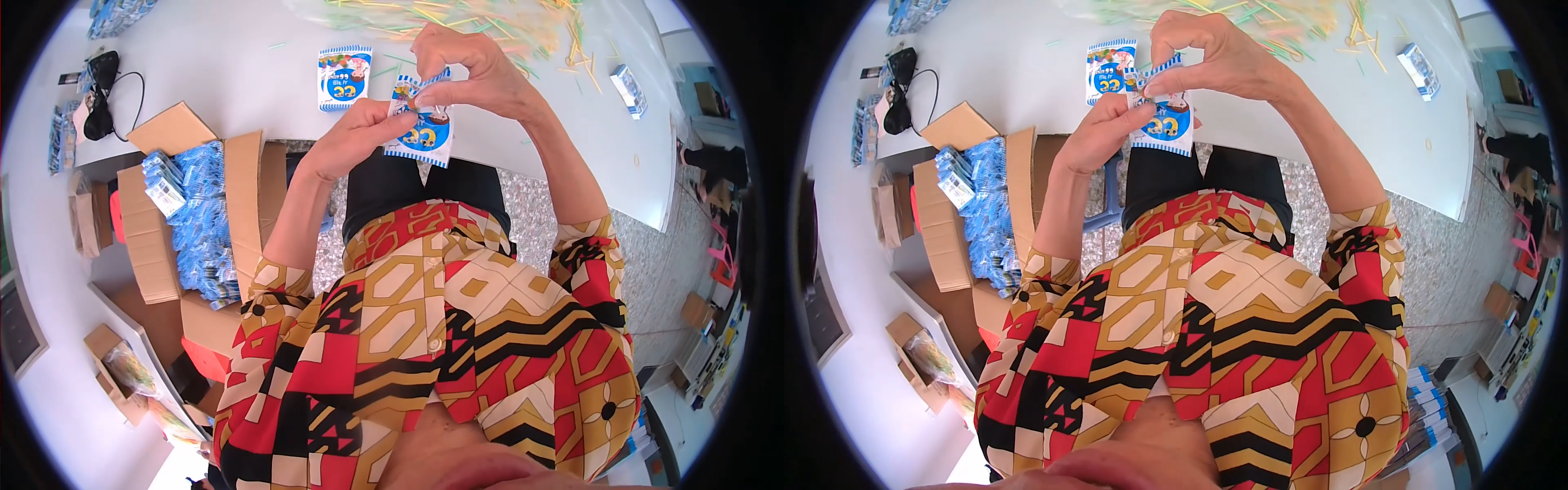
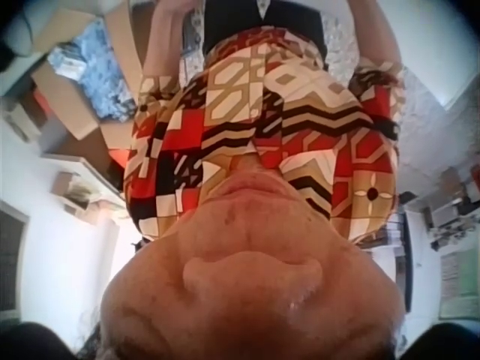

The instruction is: Packaging bundles of colorful rubber bands and small cards into shipping boxes.

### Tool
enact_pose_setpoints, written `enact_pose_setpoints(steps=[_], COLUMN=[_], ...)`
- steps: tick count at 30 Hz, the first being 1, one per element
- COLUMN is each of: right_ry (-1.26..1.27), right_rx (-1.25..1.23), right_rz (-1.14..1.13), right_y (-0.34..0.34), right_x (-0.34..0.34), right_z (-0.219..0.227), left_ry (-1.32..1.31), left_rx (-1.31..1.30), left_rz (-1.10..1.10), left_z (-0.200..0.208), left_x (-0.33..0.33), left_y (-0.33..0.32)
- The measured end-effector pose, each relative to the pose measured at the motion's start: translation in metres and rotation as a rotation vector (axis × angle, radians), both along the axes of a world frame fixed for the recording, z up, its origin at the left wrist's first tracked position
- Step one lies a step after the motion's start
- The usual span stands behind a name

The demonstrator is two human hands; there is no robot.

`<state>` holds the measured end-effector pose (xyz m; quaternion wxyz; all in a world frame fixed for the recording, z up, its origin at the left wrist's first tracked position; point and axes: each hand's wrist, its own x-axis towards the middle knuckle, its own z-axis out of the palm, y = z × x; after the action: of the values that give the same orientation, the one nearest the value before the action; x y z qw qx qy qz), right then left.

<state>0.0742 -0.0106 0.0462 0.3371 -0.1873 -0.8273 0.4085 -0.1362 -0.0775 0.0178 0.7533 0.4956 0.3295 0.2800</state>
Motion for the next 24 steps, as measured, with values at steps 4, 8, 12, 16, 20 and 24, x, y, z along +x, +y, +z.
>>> enact_pose_setpoints(steps=[4,8,12,16,20,24], right_ry=[-0.041,-0.007,0.055,-0.076,-0.113,-0.159], right_rx=[-0.028,0.053,0.184,0.295,0.379,0.453], right_rz=[-0.037,-0.190,-0.256,-0.377,-0.394,-0.350], right_y=[-0.003,-0.015,-0.029,-0.046,-0.055,-0.065], right_x=[0.010,0.012,0.019,0.023,0.021,0.011], right_z=[0.000,0.010,0.026,0.032,0.024,0.016], left_ry=[0.064,0.071,0.015,0.056,0.336,0.451], left_rx=[0.095,0.168,0.148,0.214,0.291,0.382], left_rz=[0.086,0.282,0.405,0.527,0.477,0.524], left_z=[0.006,-0.002,-0.009,-0.013,-0.003,-0.005], left_x=[0.011,0.020,0.031,0.038,0.039,0.040], left_y=[-0.005,-0.011,-0.014,-0.016,-0.019,-0.029])
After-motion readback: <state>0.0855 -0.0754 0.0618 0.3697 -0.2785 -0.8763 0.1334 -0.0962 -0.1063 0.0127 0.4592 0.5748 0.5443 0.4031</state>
